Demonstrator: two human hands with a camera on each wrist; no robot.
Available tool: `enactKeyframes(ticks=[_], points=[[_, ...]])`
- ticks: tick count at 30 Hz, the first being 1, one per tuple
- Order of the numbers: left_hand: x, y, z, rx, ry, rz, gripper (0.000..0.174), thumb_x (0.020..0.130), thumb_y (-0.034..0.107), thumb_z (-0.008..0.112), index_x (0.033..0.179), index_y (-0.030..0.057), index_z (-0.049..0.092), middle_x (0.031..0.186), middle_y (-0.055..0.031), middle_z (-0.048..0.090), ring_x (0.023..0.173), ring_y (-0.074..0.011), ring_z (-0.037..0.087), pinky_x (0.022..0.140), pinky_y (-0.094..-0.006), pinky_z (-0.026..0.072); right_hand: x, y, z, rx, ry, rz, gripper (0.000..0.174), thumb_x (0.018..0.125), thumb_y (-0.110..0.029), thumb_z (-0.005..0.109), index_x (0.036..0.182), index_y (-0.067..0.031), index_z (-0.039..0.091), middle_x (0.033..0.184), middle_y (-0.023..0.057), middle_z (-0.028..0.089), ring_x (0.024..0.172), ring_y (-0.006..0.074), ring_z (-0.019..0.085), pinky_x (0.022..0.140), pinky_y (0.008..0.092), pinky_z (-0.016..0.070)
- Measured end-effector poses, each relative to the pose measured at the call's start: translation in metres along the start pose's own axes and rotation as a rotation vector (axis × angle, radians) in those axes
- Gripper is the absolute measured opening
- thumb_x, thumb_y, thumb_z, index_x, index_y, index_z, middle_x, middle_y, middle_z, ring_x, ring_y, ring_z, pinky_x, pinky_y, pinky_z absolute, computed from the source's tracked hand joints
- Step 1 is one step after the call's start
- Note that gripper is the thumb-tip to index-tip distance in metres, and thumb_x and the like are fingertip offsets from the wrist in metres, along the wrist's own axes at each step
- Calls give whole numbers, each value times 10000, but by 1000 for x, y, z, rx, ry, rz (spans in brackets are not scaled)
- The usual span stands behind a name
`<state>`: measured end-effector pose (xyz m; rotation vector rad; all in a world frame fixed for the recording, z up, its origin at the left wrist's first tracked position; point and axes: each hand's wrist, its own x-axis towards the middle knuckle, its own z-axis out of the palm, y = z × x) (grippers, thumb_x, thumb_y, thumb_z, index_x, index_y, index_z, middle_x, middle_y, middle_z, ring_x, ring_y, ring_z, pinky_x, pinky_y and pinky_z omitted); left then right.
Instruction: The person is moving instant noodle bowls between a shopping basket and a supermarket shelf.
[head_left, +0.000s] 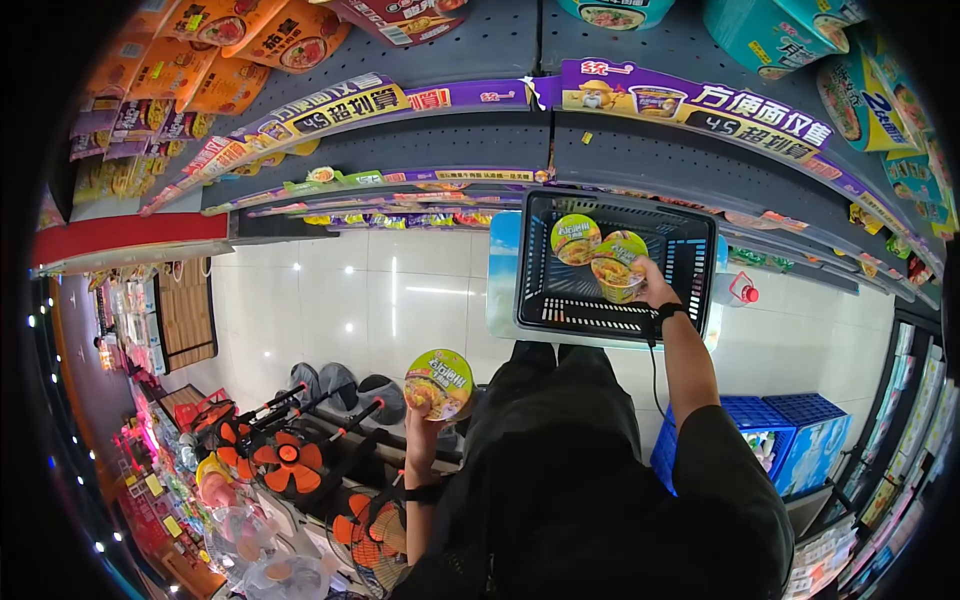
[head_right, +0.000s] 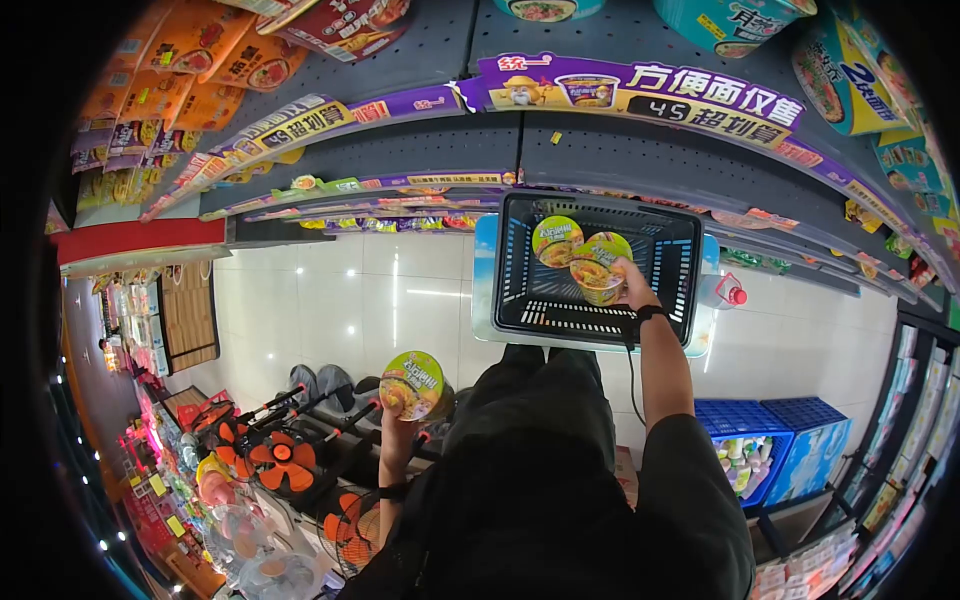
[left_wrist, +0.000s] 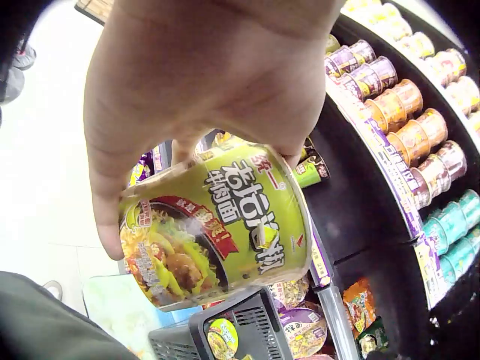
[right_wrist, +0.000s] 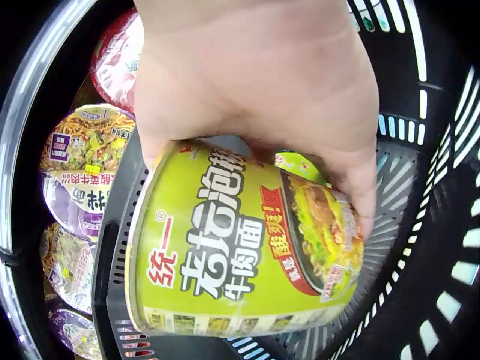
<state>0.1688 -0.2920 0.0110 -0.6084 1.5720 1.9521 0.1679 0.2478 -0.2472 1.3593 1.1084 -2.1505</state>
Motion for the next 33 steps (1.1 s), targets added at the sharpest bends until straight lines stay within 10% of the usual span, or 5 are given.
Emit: enactKeyframes(ticks=[6,20,33], points=[[16,6,2,35,-37,-36,605,991,388,572,1464,46,412,1300,-115,619,1141,-234,670,900,-386,576,-15,-25,-4,356,-83,-162,601,896,-426,605,1385,-82,533,1295,133,658,1199,348,631,1053,618,459],[32,-4,-14,91,-115,-112,626,985,339,592,1479,9,393,1335,-125,592,1191,-250,635,994,-394,527,18,-21,-13,167,-188,-130,662,873,-478,603,1398,-80,545,1275,99,659,1175,267,638,1007,504,493],[44,-9,-3,36,-140,-75,679,965,400,636,1482,33,393,1347,-108,573,1218,-244,615,1000,-398,515,-13,-9,-34,164,220,-152,670,891,-565,623,1363,-97,536,1223,151,668,1050,301,693,981,481,524]])
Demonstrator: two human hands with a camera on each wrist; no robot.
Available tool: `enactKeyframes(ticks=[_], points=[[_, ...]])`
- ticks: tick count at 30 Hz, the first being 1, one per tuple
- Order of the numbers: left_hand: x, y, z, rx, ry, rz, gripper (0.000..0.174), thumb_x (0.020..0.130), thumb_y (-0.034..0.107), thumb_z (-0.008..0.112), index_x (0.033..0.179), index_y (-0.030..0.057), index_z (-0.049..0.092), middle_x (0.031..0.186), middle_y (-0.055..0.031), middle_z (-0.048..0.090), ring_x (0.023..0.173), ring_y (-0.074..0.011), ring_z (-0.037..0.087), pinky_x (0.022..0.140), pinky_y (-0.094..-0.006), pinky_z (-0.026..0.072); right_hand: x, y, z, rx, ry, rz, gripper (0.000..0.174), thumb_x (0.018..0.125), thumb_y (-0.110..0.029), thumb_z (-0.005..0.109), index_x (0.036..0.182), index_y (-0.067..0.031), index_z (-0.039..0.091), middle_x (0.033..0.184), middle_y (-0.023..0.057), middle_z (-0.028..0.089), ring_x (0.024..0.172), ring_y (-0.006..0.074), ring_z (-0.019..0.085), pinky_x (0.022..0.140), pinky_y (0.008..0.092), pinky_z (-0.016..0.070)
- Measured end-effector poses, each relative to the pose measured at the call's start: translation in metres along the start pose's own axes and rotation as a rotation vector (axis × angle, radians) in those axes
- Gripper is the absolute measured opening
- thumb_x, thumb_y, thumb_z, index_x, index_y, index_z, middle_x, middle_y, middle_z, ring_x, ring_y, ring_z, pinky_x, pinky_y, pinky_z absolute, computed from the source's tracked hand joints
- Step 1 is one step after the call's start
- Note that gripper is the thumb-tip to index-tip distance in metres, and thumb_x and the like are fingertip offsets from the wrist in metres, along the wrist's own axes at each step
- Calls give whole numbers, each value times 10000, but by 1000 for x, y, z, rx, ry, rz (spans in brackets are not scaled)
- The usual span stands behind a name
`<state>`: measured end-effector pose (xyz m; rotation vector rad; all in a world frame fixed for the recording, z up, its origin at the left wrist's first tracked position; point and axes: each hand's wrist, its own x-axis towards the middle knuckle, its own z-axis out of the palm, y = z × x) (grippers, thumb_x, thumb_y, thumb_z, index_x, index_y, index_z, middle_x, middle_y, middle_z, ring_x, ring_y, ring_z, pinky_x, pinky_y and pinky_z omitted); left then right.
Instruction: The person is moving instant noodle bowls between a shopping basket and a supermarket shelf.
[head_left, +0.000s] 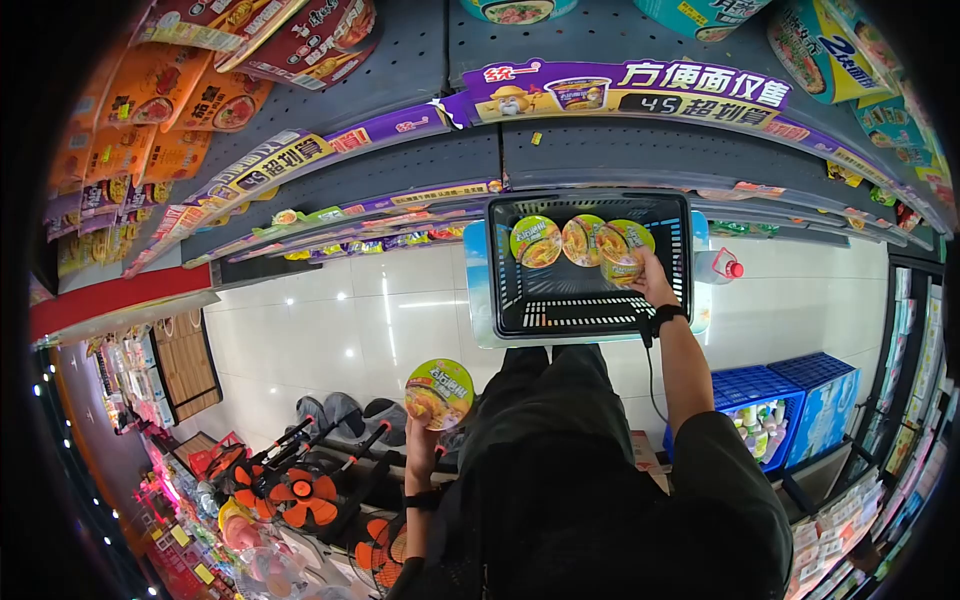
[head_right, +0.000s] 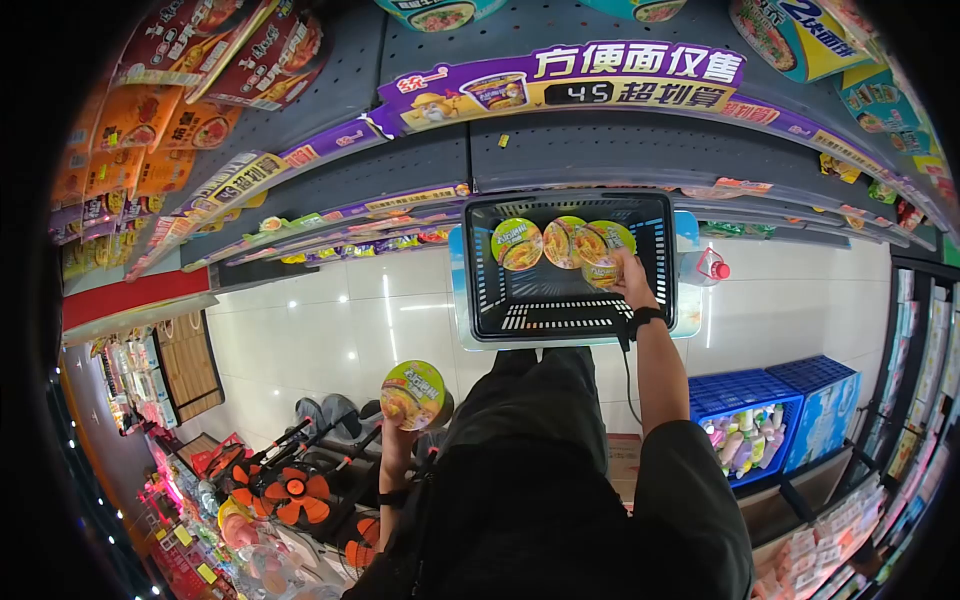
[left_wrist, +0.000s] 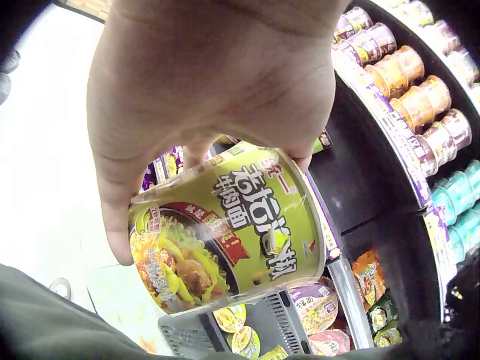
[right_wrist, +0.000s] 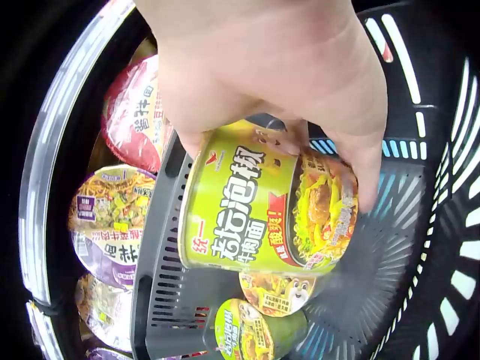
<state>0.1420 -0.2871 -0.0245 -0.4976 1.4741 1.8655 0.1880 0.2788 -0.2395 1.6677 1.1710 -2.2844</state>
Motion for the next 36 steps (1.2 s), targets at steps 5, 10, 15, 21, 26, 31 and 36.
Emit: enactKeyframes(ticks=[5,10,15,21,26,31,36], points=[[3,-3,4,19,14,-38,646,973,369,607,1486,42,388,1345,-110,575,1218,-243,618,1000,-414,524,0,11,-19,-158,212,12,718,860,-626,646,1336,-94,570,1211,139,658,1045,268,672,931,433,546],[4,-19,-15,31,13,-51,622,968,355,609,1477,64,399,1327,-111,590,1175,-249,646,951,-425,551,47,60,-27,305,119,-97,519,905,-362,746,1292,-55,588,1228,127,663,1083,286,681,896,409,613],[-14,-19,-7,14,30,-34,608,973,365,604,1466,64,416,1326,-104,592,1176,-239,645,950,-418,550,99,104,-43,447,121,-143,348,958,-193,692,1258,-47,593,1238,124,675,1110,289,682,903,397,613],[-21,-36,-10,20,27,-58,609,979,368,602,1473,59,422,1323,-100,603,1181,-229,643,946,-391,549,125,107,-51,5,-9,-394,320,955,-48,620,1270,-70,571,1190,93,655,1061,261,658,855,487,546],[-26,-11,24,74,54,-55,586,991,312,587,1488,54,415,1332,-98,601,1184,-224,640,942,-375,551,50,54,-4,-107,380,1,402,919,-163,696,1287,-59,573,979,52,632,839,187,641,687,370,552],[13,-17,30,307,-42,11,582,955,193,644,1484,38,455,1347,-90,598,1169,-206,631,942,-350,538,-43,47,34,-410,-133,-305,605,888,-289,776,1394,-39,560,1061,103,728,842,173,686,646,323,555],[61,-13,76,443,-254,171,697,890,176,720,1517,59,439,1357,-109,596,1188,-206,611,951,-343,530,-192,19,102,-656,-799,-48,757,946,-440,731,1531,-70,426,1362,126,620,1233,238,608,914,375,584]])
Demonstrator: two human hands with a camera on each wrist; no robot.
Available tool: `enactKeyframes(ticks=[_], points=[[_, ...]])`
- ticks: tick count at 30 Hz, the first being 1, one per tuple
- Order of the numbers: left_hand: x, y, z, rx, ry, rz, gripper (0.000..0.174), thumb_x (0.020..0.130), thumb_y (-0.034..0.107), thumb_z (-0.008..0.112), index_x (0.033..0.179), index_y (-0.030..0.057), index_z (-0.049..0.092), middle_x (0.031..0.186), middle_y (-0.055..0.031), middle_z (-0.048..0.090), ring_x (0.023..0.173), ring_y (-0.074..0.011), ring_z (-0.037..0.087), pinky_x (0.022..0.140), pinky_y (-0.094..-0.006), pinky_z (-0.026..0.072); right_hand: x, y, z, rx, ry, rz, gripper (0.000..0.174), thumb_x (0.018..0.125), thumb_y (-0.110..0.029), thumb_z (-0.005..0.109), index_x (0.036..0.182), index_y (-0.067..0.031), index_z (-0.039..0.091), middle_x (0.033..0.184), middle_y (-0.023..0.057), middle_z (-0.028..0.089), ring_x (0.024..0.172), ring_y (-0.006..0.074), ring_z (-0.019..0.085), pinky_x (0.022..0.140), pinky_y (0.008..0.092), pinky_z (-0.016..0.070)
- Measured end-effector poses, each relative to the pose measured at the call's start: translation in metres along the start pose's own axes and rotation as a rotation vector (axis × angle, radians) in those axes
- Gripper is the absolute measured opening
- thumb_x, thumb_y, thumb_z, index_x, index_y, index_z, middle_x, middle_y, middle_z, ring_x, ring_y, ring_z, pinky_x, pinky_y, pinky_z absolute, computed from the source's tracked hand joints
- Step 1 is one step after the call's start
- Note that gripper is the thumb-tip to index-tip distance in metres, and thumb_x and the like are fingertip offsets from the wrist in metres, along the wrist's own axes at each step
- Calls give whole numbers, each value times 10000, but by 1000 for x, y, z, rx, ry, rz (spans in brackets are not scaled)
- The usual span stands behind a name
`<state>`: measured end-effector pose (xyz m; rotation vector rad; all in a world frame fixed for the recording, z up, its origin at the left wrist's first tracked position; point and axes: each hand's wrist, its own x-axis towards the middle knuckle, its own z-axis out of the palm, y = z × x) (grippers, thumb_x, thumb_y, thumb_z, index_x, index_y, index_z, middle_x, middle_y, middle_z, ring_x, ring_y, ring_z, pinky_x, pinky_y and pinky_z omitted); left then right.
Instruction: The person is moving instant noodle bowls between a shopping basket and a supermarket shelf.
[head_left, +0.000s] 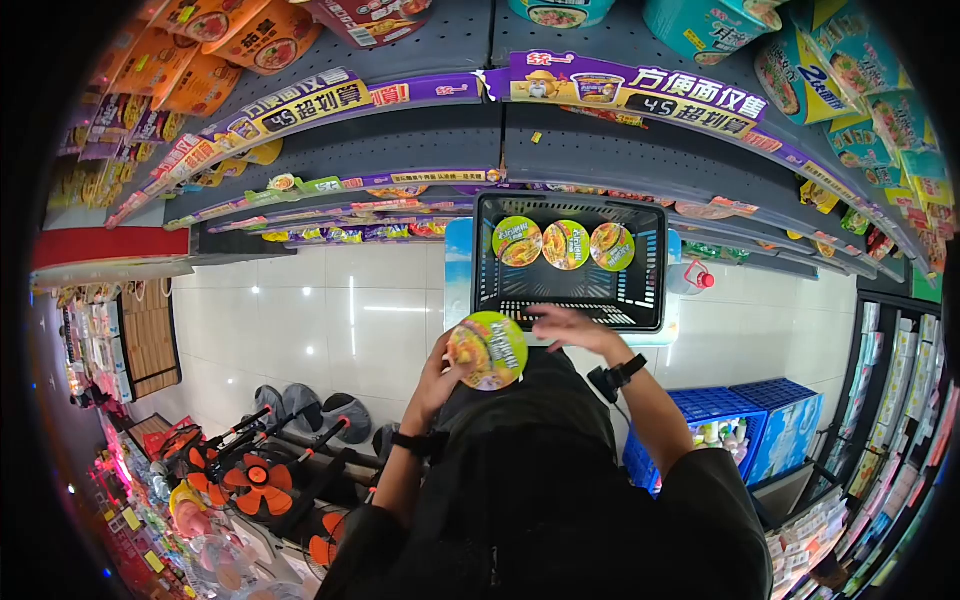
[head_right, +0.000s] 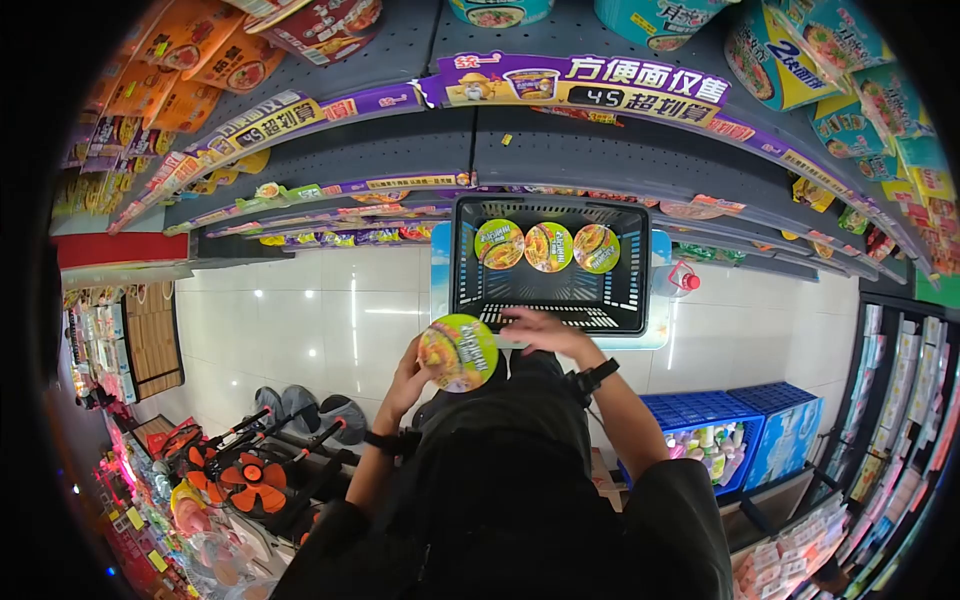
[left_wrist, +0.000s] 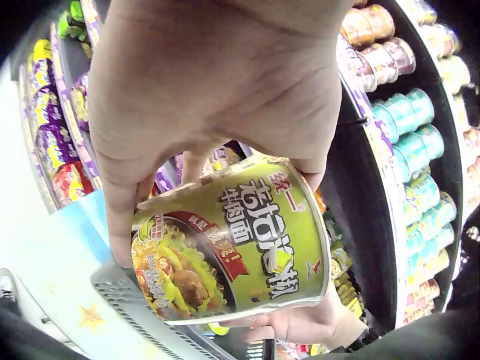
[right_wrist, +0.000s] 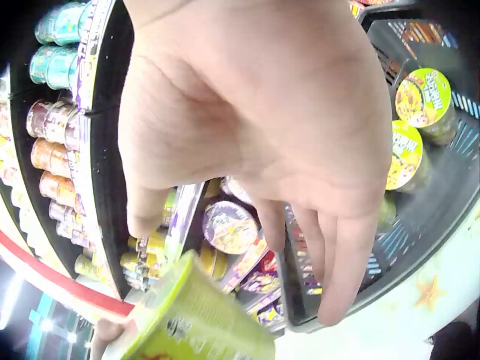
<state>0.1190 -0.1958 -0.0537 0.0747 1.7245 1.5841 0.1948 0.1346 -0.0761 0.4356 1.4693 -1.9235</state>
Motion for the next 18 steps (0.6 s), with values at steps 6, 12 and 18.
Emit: enactKeyframes(ticks=[6,12,18], points=[[38,20,36,219,-182,103,838,875,221,806,1564,50,360,1449,-167,528,1259,-260,588,1037,-382,501,3,10,36,298,-24,2,712,943,-302,771,1506,-25,434,1417,91,591,1279,182,580,1079,362,483],[30,-26,14,-21,-139,17,674,944,248,760,1513,58,453,1499,-203,492,1222,-259,608,1021,-377,502,25,32,9,581,319,-106,576,945,-238,770,1426,-55,511,1335,83,653,1204,199,654,1003,405,559],[-14,-96,-35,246,71,-296,591,885,327,796,1359,32,601,1219,-210,685,1074,-257,686,921,-369,553,85,78,-57,373,468,98,591,895,-257,823,1395,-128,536,1289,64,682,1140,207,694,948,440,584]])
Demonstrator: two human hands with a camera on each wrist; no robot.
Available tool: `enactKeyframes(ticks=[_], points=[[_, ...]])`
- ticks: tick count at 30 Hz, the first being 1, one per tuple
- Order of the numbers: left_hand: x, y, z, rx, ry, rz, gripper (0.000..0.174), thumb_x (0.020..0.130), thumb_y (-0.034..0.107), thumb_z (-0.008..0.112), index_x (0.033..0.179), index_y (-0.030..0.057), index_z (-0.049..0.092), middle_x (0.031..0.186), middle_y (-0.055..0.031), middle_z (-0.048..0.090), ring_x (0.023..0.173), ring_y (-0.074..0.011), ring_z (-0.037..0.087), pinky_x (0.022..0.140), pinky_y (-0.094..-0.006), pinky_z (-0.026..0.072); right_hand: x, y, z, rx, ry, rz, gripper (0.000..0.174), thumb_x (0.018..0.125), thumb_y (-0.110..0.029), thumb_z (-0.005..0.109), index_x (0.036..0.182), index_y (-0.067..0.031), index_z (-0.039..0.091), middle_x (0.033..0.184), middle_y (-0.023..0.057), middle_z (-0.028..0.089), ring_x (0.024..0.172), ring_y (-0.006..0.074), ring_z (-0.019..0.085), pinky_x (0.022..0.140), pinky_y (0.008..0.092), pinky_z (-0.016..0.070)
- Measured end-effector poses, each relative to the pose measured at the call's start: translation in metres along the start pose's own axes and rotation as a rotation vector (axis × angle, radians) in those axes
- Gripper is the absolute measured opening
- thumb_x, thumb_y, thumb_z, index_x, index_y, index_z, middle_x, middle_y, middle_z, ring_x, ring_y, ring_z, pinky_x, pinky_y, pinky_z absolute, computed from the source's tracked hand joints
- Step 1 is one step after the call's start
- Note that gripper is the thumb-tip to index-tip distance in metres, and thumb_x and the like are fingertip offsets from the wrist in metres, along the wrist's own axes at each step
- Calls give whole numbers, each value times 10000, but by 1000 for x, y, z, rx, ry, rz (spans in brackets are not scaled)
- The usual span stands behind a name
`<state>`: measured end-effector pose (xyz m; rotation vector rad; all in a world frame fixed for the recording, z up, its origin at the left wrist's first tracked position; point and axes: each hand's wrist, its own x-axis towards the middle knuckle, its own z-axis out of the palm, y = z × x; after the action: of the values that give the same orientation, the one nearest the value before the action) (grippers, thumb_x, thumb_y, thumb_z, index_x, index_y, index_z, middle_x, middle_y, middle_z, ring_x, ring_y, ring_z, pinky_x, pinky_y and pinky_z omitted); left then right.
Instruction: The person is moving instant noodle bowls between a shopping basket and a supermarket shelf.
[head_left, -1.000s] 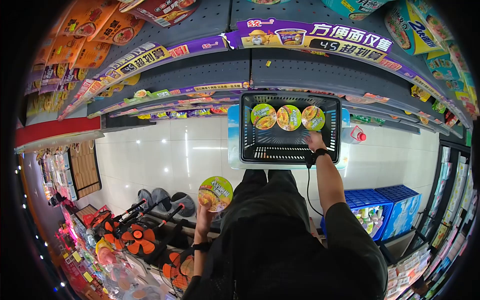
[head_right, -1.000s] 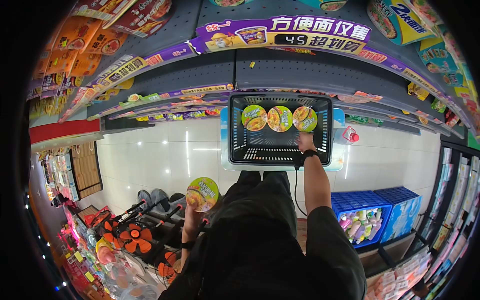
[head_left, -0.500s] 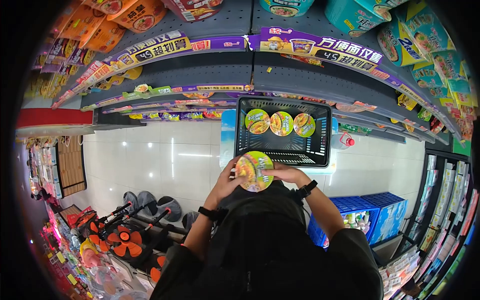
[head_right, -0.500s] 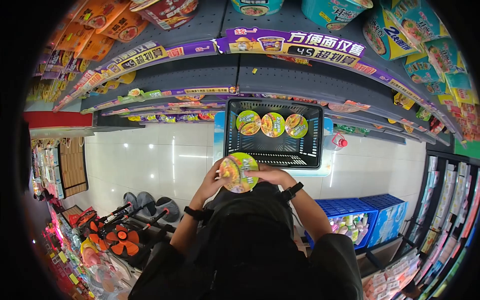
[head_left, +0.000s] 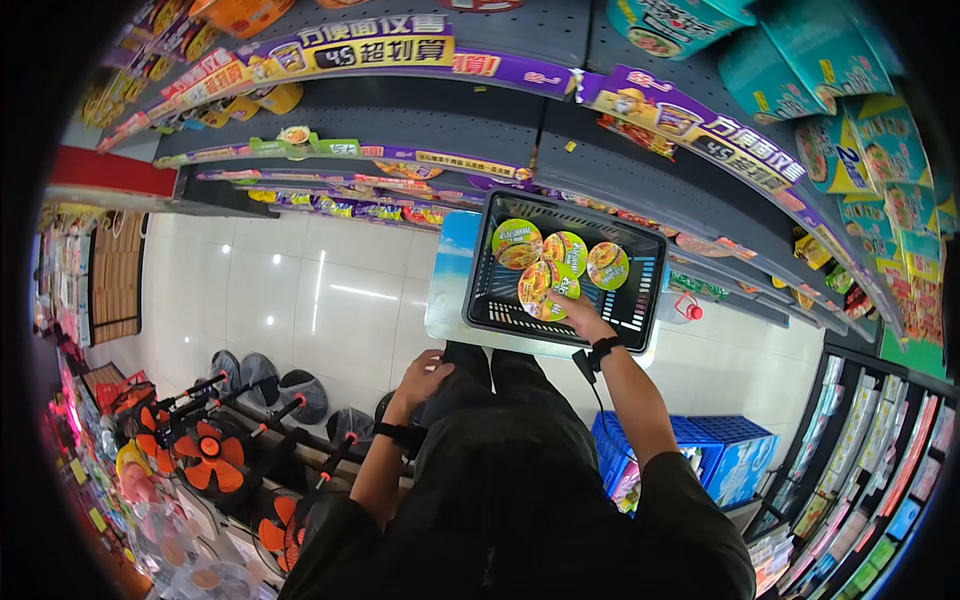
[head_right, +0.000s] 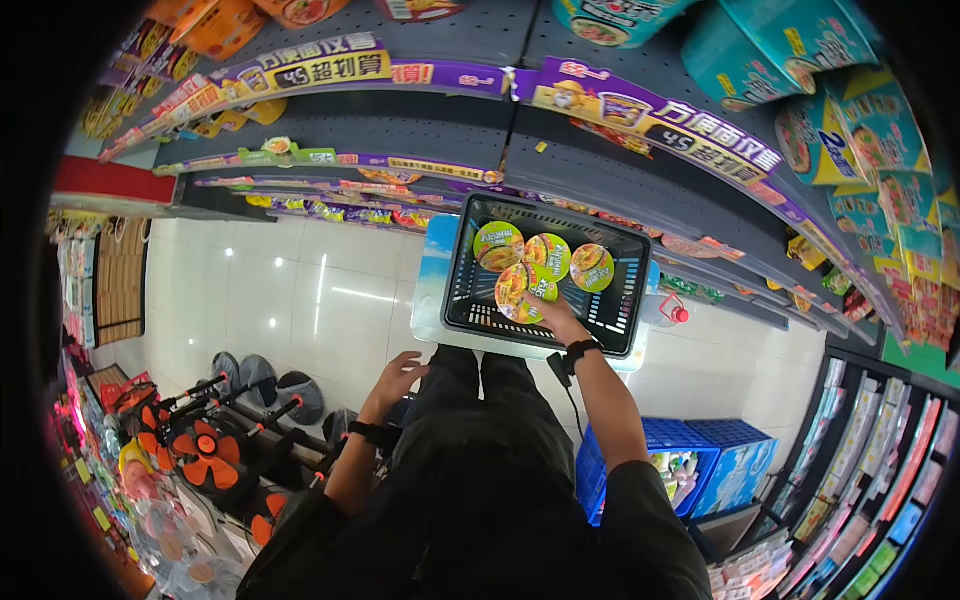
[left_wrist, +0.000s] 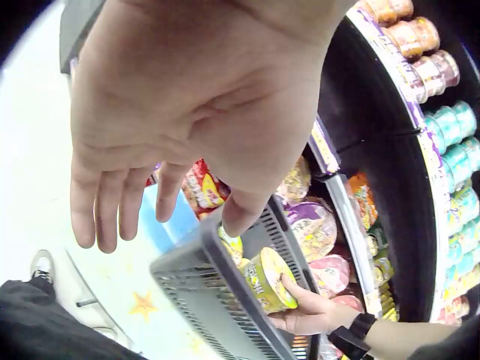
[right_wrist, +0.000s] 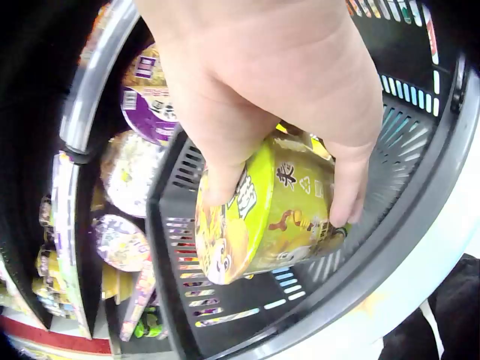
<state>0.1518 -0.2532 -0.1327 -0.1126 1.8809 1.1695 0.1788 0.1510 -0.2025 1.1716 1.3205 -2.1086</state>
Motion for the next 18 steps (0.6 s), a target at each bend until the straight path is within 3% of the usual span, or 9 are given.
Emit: enactKeyframes(ticks=[1,3,5,8,10,11,13,14,18], points=[[-9,-14,-3,-23,63,-86,594,869,342,803,1337,29,614,1138,-210,721,1053,-260,698,902,-373,562,3,0,0,-12,-13,10,591,895,-257,823,1395,-128,536,1289,64,682,1140,207,694,948,440,584],[-19,-54,-13,-2,69,-114,593,866,336,798,1335,24,614,1135,-216,725,1063,-266,702,906,-372,562,6,1,2,3,-195,41,528,932,-265,788,1385,-104,570,1300,58,679,1149,202,688,981,421,574],[-39,-74,-21,29,88,-144,592,862,331,794,1333,20,615,1131,-221,729,1072,-273,707,910,-371,561,25,15,2,-48,-223,96,537,920,-251,800,1383,-98,574,1286,60,686,1147,213,688,975,428,574],[-71,-92,-25,83,135,-93,533,859,303,765,1294,17,651,1173,-212,730,1100,-303,713,944,-377,554,51,40,-1,-141,-87,96,538,906,-252,816,1352,-70,577,1281,61,687,1130,225,692,973,436,571],[-85,-102,-25,30,159,-112,532,860,306,763,1294,20,654,1169,-208,733,1108,-307,709,951,-382,552,58,40,6,-264,157,118,667,826,-288,877,1338,-20,545,1226,117,710,1079,251,712,942,411,578],[-90,-103,-24,-26,163,-121,530,862,310,762,1295,23,656,1165,-205,737,1117,-311,705,959,-387,550,64,43,5,-261,144,111,667,826,-288,877,1338,-20,545,1226,117,710,1079,251,712,942,411,578],[-106,-101,-19,-5,201,-129,536,862,316,767,1298,24,655,1154,-202,741,1118,-315,706,956,-390,551,69,52,7,-1035,411,-110,817,737,-335,914,1340,29,499,1165,191,724,1055,309,722,895,407,586],[-111,-97,-16,56,210,-156,539,866,324,767,1301,26,653,1167,-204,737,1129,-315,702,961,-390,549,68,53,5,-1106,444,-154,883,691,-324,910,1350,63,467,1128,261,716,1057,376,712,865,427,586],[-123,-95,-9,191,220,-157,555,881,373,759,1311,39,648,1228,-227,709,1181,-338,678,986,-408,538,85,58,11,-1180,503,-179,807,757,-254,829,1395,55,443,1151,310,693,1098,429,684,910,457,571]])
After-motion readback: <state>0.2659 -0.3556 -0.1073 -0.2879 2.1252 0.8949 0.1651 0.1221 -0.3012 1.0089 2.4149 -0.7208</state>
